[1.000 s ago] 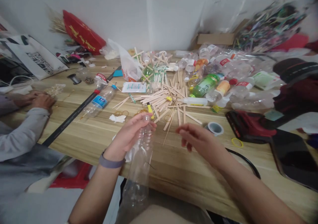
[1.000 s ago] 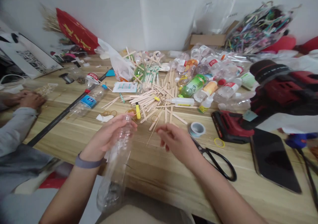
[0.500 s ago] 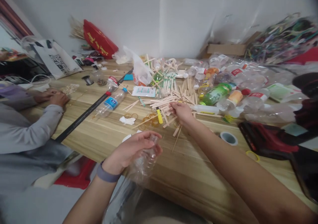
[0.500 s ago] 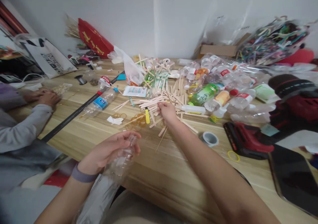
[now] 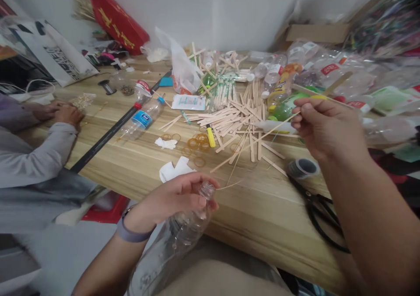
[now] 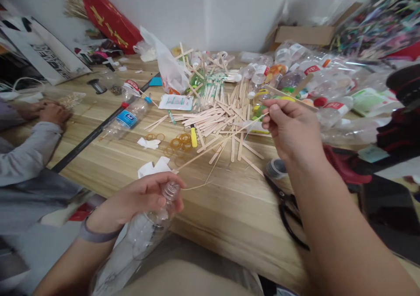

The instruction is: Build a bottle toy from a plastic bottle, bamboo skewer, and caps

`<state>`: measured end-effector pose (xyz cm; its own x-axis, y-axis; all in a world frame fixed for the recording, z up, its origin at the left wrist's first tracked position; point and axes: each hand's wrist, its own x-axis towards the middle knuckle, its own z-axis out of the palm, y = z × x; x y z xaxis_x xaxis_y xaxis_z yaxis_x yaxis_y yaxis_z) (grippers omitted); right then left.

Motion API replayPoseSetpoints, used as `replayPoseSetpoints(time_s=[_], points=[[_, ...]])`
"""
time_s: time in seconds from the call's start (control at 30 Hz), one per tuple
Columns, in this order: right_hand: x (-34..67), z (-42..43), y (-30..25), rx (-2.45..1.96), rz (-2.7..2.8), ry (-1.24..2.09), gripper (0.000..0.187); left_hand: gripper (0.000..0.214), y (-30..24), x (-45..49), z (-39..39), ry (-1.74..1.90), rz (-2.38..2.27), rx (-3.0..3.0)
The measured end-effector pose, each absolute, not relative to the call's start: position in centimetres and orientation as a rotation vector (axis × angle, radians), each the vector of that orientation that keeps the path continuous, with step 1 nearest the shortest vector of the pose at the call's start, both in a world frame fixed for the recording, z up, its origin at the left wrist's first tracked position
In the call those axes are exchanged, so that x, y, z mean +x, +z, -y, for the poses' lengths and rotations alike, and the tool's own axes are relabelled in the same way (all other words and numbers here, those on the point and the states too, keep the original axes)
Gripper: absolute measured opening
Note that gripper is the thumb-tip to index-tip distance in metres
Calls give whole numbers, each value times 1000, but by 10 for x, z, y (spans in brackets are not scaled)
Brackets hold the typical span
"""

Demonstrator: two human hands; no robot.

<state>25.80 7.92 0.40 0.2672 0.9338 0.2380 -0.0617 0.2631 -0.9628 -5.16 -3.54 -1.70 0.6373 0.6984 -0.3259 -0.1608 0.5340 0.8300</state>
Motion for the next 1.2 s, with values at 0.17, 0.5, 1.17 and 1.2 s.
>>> replayPoseSetpoints(time_s=[0.17,0.5,1.17,1.2], points=[[259,-74,-7,-1087,1102,931,6,42,-19,-49,34,532,-723,885],[234,-65,-7,-1011,1182,1010,14,37,-8,-39,19,517,-697,924],[191,-29,-18,-926,1378,1033,45,9,-13,10,-47,555,-538,939],[191,-28,-17,-921,1372,1009,43,9,-14,11,-47,553,-533,919]])
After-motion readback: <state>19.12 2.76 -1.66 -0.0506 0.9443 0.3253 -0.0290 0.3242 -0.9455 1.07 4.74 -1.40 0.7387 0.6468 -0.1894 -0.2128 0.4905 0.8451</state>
